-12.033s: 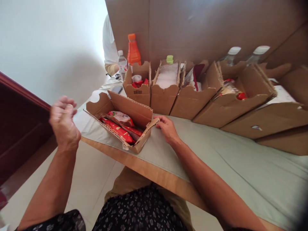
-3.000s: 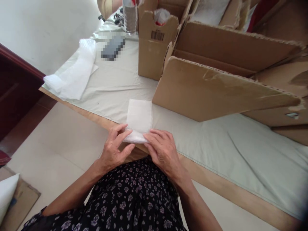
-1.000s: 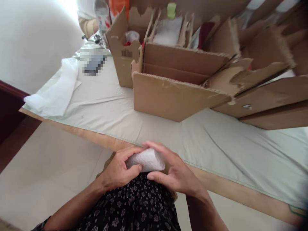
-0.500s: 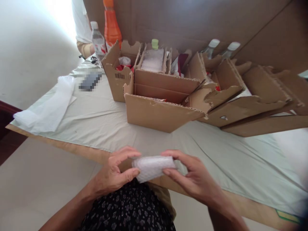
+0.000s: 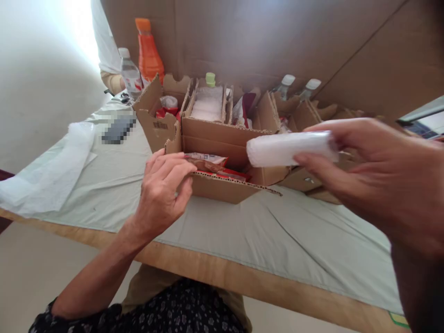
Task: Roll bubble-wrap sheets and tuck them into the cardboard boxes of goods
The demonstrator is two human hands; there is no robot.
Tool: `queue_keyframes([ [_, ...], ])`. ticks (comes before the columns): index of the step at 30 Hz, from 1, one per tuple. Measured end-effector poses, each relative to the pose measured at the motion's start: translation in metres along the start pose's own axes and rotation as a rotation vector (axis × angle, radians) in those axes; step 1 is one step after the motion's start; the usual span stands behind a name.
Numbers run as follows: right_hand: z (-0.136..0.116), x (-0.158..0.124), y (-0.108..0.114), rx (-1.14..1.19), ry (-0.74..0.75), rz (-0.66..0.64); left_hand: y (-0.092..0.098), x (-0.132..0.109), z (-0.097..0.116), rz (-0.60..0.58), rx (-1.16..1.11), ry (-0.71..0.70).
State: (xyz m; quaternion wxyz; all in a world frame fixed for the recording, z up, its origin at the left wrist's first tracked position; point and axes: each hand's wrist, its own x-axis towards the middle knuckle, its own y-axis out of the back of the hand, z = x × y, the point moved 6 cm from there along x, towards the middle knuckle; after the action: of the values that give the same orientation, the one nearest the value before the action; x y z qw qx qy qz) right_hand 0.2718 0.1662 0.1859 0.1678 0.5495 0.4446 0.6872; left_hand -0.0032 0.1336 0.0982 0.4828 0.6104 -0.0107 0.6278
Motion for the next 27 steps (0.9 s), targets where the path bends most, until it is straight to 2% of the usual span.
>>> queue_keyframes([
  [3,-0.014,0.019,-0.034,-0.13,0.114,-0.154,0.002,-0.006,0.003,0.014,-0.017,-0.001],
  [7,-0.025,0.039,-0.08,-0.363,0.171,-0.543,0.002,-0.008,0.003,0.021,-0.017,-0.008],
  [9,-0.031,0.046,-0.093,-0.401,0.212,-0.653,0.001,-0.008,0.002,0.026,-0.015,0.0],
  [11,-0.036,0.052,-0.1,-0.389,0.237,-0.667,0.0,-0.009,0.001,0.032,-0.016,0.007],
  [17,-0.037,0.049,-0.117,-0.222,0.334,-0.574,-0.001,-0.012,0.001,0.033,-0.034,0.016],
  [23,-0.034,0.042,-0.144,-0.289,0.291,-0.811,-0.002,-0.014,0.001,0.03,-0.036,0.027],
  [27,-0.036,0.037,-0.163,-0.153,0.322,-0.778,-0.002,-0.016,0.001,0.023,-0.031,0.03],
])
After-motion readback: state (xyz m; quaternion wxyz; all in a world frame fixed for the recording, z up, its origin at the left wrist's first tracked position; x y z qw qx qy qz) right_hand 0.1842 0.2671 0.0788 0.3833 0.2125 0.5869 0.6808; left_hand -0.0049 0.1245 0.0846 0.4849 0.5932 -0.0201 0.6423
